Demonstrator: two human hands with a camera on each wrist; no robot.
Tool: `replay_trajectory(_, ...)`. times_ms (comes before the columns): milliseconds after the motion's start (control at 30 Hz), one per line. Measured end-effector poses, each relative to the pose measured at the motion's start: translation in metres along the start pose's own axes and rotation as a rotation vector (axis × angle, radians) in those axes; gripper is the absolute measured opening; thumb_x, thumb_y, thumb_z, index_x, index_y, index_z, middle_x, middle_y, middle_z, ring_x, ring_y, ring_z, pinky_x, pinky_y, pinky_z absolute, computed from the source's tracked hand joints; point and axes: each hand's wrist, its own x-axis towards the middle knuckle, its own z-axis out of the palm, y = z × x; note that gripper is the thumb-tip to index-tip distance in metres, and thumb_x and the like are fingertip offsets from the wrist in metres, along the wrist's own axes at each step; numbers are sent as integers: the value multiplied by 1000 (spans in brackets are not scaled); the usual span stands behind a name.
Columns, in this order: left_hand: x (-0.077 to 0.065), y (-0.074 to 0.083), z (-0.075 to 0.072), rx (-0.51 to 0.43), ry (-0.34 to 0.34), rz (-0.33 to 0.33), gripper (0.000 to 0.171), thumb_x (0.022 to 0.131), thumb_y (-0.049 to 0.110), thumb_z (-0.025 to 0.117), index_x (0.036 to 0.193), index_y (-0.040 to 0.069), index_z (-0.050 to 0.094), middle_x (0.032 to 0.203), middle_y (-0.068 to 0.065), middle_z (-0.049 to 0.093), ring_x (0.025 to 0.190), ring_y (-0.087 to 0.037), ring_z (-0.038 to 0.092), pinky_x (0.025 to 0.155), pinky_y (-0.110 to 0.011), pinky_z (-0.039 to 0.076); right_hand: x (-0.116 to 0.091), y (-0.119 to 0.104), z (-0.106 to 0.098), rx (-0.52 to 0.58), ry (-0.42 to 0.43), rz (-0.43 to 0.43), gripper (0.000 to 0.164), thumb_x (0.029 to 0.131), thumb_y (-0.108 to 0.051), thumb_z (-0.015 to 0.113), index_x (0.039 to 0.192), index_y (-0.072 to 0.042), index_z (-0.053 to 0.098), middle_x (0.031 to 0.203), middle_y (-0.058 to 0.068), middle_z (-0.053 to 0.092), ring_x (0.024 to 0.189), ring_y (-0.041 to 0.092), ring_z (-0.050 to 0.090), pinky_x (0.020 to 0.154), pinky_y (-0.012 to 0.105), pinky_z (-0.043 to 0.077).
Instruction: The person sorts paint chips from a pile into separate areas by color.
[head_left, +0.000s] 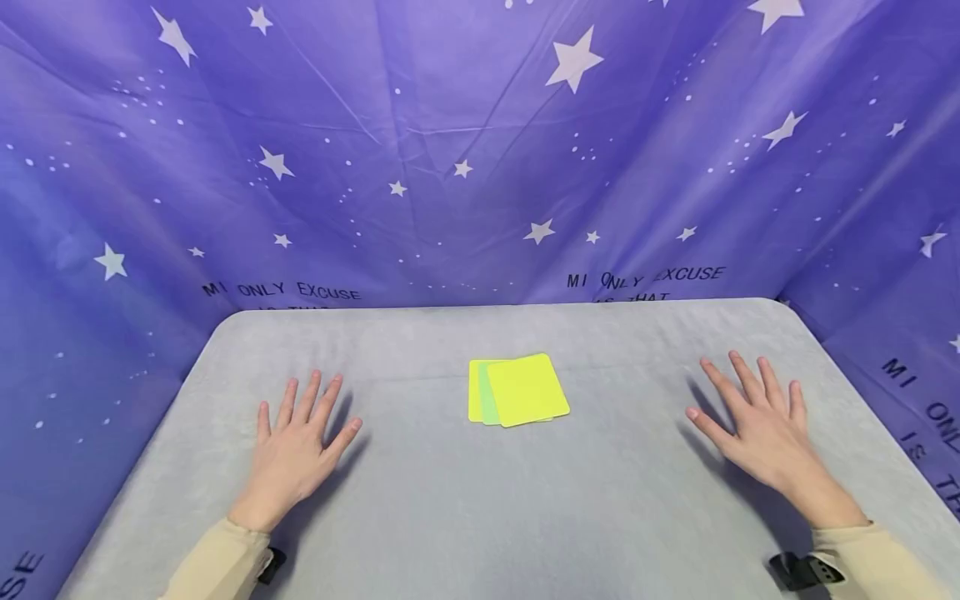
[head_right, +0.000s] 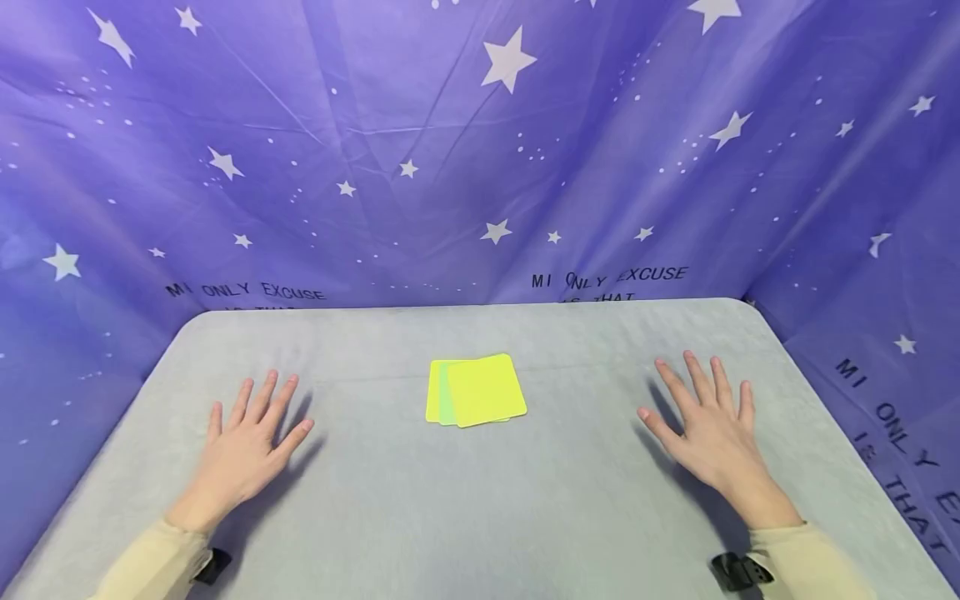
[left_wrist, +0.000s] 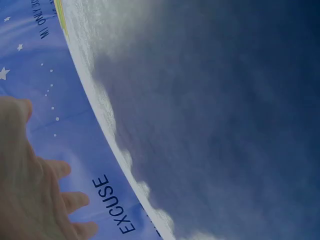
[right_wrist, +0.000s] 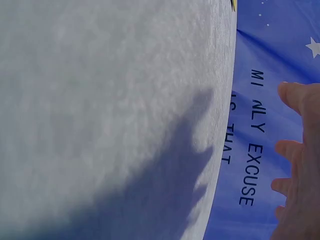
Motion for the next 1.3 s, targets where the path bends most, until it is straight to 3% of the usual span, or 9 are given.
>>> replay_trajectory(367, 0, 14, 6, -19, -25, 17, 75, 95, 61, 40, 154, 17, 26, 157, -16, 20, 142, -42, 9, 106, -67, 2, 2, -14, 7, 27, 3, -29, 74, 93, -49, 56, 154, -21, 25, 158, 19, 14, 144, 35, -11, 103, 65, -16)
replay_trajectory(467, -3, 22, 8, -34, -43, 39, 74, 96, 60, 41, 154, 17, 27, 157, -16, 21, 142, -42, 10, 106, -67, 4, -1, -19, 12, 81, 13, -55, 72, 93, -44, 58, 154, -20, 28, 155, 22, 19, 144, 37, -5, 104, 66, -12)
replay_trajectory(767, -11, 56, 17, -197, -24, 163, 67, 98, 46, 50, 151, 9, 33, 153, -20, 28, 139, -44, 22, 106, -64, 19, -10, -34, 23, 352, 25, -133, 65, 92, -22, 65, 150, -16, 36, 147, 27, 31, 132, 52, 26, 96, 73, 20)
replay_trajectory(833, -8, 65, 19, -253, -27, 180, 67, 98, 45, 51, 151, 10, 32, 153, -20, 28, 137, -43, 26, 106, -61, 25, -8, -39, 24, 397, 24, -133, 63, 93, -19, 65, 149, -16, 37, 145, 24, 34, 129, 48, 33, 97, 65, 29)
replay_trajectory(933, -4, 79, 21, -354, -57, 182, 65, 98, 43, 52, 152, 13, 31, 154, -18, 28, 136, -39, 31, 104, -58, 32, -4, -47, 27, 449, 33, -141, 58, 93, -14, 64, 146, -11, 41, 140, 19, 41, 121, 41, 44, 95, 40, 42)
replay_trajectory(1033, 0, 94, 24, -473, -88, 185, 62, 99, 41, 51, 152, 13, 32, 153, -16, 29, 136, -34, 32, 104, -55, 32, -2, -56, 29, 496, 21, -128, 53, 94, -12, 63, 143, -7, 44, 134, 16, 47, 112, 35, 54, 85, 21, 46)
replay_trajectory(1167, 6, 112, 30, -608, -108, 175, 56, 100, 37, 51, 148, 9, 38, 147, -13, 41, 132, -28, 42, 103, -49, 37, 3, -66, 33, 571, 14, -98, 50, 93, -8, 64, 140, -4, 47, 129, 18, 52, 103, 25, 60, 82, 18, 47)
replay_trajectory(1300, 13, 124, 36, -729, -105, 137, 48, 101, 31, 52, 142, 8, 46, 134, -10, 52, 114, -23, 57, 90, -41, 48, 9, -73, 40, 656, 32, -99, 45, 91, -1, 64, 134, 1, 51, 122, 20, 58, 95, 13, 60, 77, 16, 46)
